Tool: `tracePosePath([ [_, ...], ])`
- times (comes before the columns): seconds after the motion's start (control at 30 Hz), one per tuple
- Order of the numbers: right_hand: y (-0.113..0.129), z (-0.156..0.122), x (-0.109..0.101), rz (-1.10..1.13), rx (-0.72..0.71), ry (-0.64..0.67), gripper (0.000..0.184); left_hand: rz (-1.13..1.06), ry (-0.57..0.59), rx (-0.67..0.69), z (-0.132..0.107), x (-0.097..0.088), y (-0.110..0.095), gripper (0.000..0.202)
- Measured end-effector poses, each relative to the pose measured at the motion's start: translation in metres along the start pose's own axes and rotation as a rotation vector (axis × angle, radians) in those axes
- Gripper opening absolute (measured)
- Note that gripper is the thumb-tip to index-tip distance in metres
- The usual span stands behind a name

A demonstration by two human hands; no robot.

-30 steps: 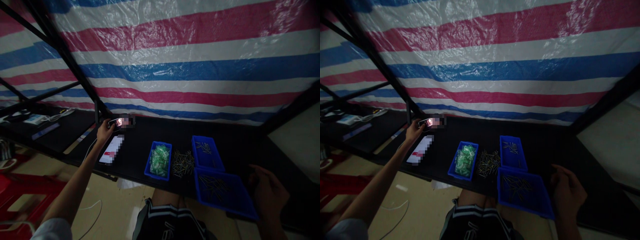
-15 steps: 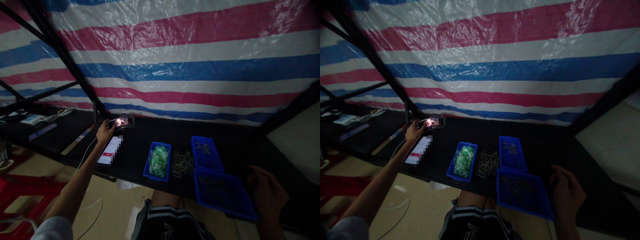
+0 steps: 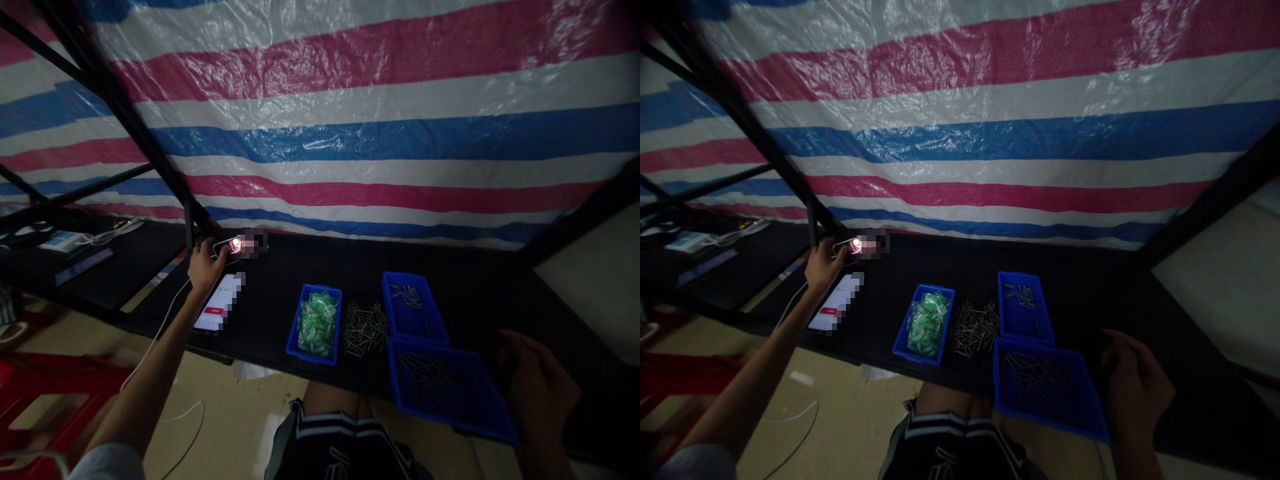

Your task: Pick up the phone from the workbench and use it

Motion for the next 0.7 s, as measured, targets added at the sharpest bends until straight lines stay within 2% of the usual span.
tracePosePath([
  [0.1, -0.001, 0.0, -0.001, -0.008, 0.014, -0.016, 0.03, -0.055, -0.199, 0.073, -0.012, -0.029, -0.016, 0.053],
  [0.2, 0.003, -0.001, 0.0, -0.011, -0.014, -0.016, 0.028, -0.231, -0.309, 0.245, -0.036, -0.055, -0.044, 0.042],
  [0.3, 0.007, -0.002, 0.001, 0.015, -0.026, -0.019, 0.027, -0.407, -0.299, 0.357, -0.069, -0.064, -0.072, 0.035],
  [0.4, 0.01, -0.004, 0.002, 0.05, -0.019, -0.019, 0.027, -0.323, -0.235, 0.414, -0.097, -0.055, -0.092, 0.027],
  [0.47, 0.01, -0.004, 0.003, 0.075, -0.006, -0.007, 0.027, -0.272, -0.225, 0.404, -0.106, -0.047, -0.091, 0.024],
  [0.53, 0.009, -0.004, 0.003, 0.08, -0.006, 0.0, 0.028, -0.321, -0.226, 0.35, -0.108, -0.041, -0.078, 0.025],
  [0.63, 0.008, -0.003, 0.002, 0.07, -0.034, 0.001, 0.029, -0.367, -0.265, 0.241, -0.101, -0.042, -0.05, 0.032],
  [0.7, 0.008, -0.003, 0.002, 0.048, -0.052, 0.005, 0.028, -0.283, -0.293, 0.201, -0.09, -0.044, -0.036, 0.036],
])
Point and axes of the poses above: each hand's wrist, its own z-axis towards the middle knuckle, its own x-axis out of the palm, y = z × x, the point moved 6 cm from there along z, towards the middle knuckle, and after that the axes turned 12 degrees about y, right-handed, at the moved point
